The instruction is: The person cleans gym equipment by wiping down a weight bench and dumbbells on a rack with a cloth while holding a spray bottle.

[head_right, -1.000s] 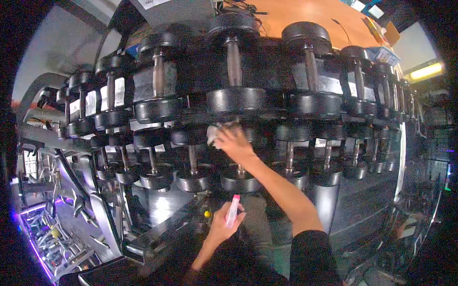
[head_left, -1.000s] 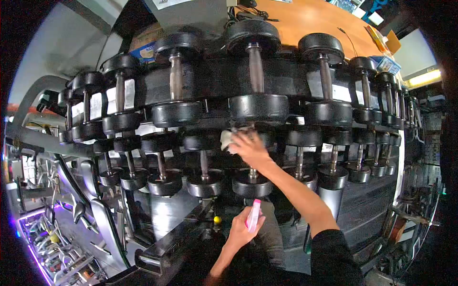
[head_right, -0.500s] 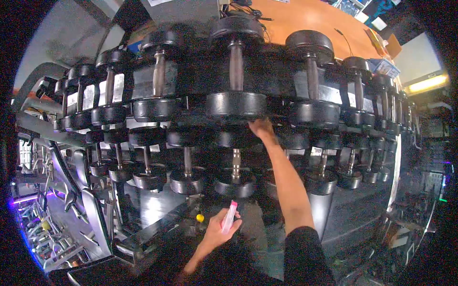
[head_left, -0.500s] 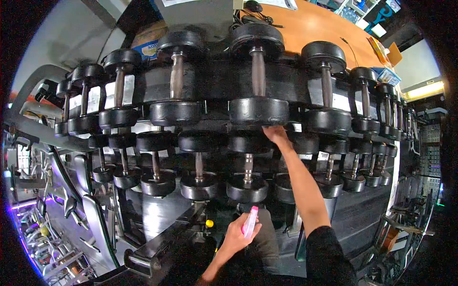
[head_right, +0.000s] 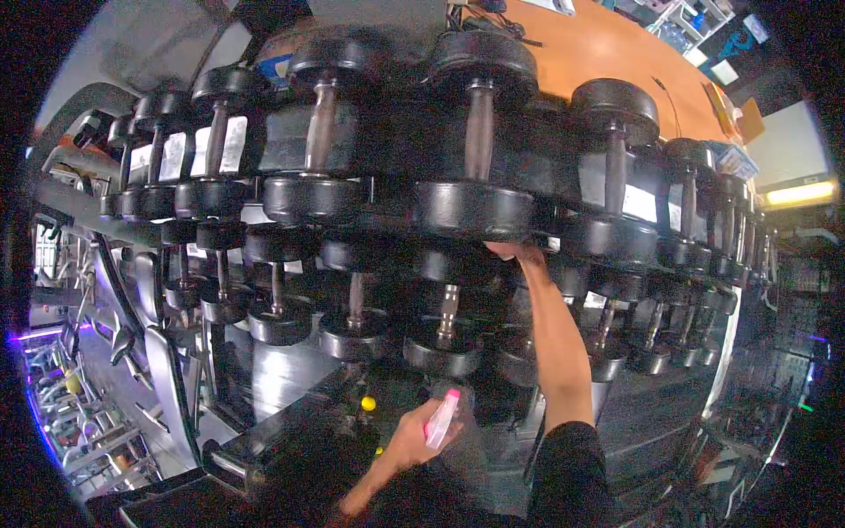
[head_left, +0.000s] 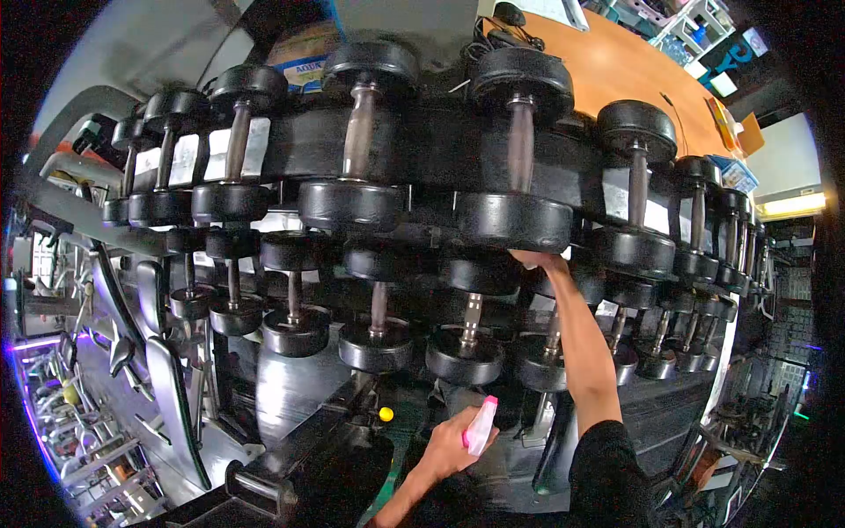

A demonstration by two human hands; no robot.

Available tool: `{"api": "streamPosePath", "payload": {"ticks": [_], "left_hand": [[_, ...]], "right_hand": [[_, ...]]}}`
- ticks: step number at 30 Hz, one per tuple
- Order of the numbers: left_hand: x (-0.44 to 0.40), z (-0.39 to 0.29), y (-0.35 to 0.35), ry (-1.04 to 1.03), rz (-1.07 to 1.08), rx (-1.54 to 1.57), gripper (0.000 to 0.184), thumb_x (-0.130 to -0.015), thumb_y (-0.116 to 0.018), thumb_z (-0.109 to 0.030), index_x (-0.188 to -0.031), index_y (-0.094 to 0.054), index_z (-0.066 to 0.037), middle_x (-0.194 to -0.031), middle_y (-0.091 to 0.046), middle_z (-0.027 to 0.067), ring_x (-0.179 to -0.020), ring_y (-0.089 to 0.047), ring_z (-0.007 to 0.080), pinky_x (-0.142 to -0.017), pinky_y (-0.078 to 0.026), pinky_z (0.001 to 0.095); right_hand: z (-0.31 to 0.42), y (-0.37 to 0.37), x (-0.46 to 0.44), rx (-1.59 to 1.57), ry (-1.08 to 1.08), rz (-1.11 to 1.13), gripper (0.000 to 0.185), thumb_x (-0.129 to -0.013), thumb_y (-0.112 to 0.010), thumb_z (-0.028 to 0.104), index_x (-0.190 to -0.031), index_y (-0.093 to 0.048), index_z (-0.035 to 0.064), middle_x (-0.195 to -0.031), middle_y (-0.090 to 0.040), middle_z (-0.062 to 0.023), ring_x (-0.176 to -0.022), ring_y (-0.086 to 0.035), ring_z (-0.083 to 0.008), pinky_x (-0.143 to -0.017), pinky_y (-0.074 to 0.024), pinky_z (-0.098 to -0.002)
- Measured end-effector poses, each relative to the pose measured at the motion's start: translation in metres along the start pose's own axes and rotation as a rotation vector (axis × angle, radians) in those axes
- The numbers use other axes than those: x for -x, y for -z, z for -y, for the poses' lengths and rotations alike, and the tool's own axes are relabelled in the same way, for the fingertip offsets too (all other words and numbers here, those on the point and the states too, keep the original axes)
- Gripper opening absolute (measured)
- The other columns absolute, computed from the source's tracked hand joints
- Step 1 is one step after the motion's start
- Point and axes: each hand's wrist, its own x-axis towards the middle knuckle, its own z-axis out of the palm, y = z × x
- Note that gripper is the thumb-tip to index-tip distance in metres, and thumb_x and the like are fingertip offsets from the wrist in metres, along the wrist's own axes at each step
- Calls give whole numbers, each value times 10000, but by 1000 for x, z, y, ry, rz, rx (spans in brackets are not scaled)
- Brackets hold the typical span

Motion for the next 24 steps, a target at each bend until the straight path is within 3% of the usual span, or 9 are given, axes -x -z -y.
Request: {"api": "streamPosePath", "payload": {"ticks": [2, 3, 5, 7, 11, 13, 15, 24], "left_hand": [[-1, 1, -4, -11, -8, 17, 312, -796, -714, -220, -1022, -589, -45, -882, -630, 137, -789, -630, 353, -678, -523, 401], [-1, 3, -5, -20, -21, 29, 315, -794, -717, -218, -1023, -590, -43, -880, -631, 135, -782, -632, 351, -671, -523, 398], [-1, 7, -7, -42, -34, 24, 313, -792, -721, -207, -1024, -590, -44, -877, -629, 136, -773, -631, 351, -663, -522, 394], [-1, 14, -8, -56, -45, 18, 311, -789, -724, -197, -1024, -589, -45, -873, -627, 138, -764, -630, 351, -656, -520, 391], [-1, 15, -4, -10, -29, 51, 296, -786, -727, -170, -1018, -592, -45, -858, -621, 143, -746, -623, 357, -646, -514, 386], [-2, 14, 0, 1, -41, 54, 288, -786, -727, -165, -1011, -594, -44, -852, -619, 145, -740, -620, 361, -643, -513, 387], [-3, 15, 3, 38, -27, 15, 292, -777, -748, -152, -1014, -604, -60, -910, -655, 101, -830, -672, 216, -730, -525, 319], [-71, 4, -10, -122, -288, 190, 261, -774, -717, -75, -1009, -603, -81, -873, -655, 55, -711, -603, 120, -641, -483, 274]], "right_hand": [[0, -9, 14, 221, 145, -109, 287, -941, -433, 322, -1065, -560, 97, -1058, -622, -74, -936, -570, -224, -800, -494, -411], [-3, -2, 17, 159, 103, -77, 288, -940, -435, 323, -1066, -561, 96, -1059, -622, -75, -937, -570, -225, -802, -493, -411], [-8, 8, 14, -125, -111, 24, 289, -939, -440, 323, -1067, -562, 95, -1063, -621, -78, -941, -571, -229, -806, -491, -413], [-10, 19, 0, -476, -459, 141, 290, -938, -444, 324, -1069, -564, 94, -1067, -621, -80, -945, -571, -232, -810, -488, -414], [2, 23, -42, -694, -784, 261, 293, -936, -453, 325, -1072, -567, 91, -1074, -620, -85, -952, -573, -238, -819, -484, -417], [4, 27, -44, -705, -806, 264, 295, -936, -458, 326, -1074, -569, 90, -1078, -619, -87, -956, -573, -241, -823, -482, -418], [-1, 36, -35, -713, -801, 248, 296, -935, -462, 327, -1075, -570, 89, -1082, -619, -90, -960, -574, -245, -827, -480, -420], [-11, 27, -21, -719, -923, 244, 304, -930, -483, 330, -1082, -577, 83, -1099, -616, -101, -976, -577, -259, -846, -470, -426]]}}
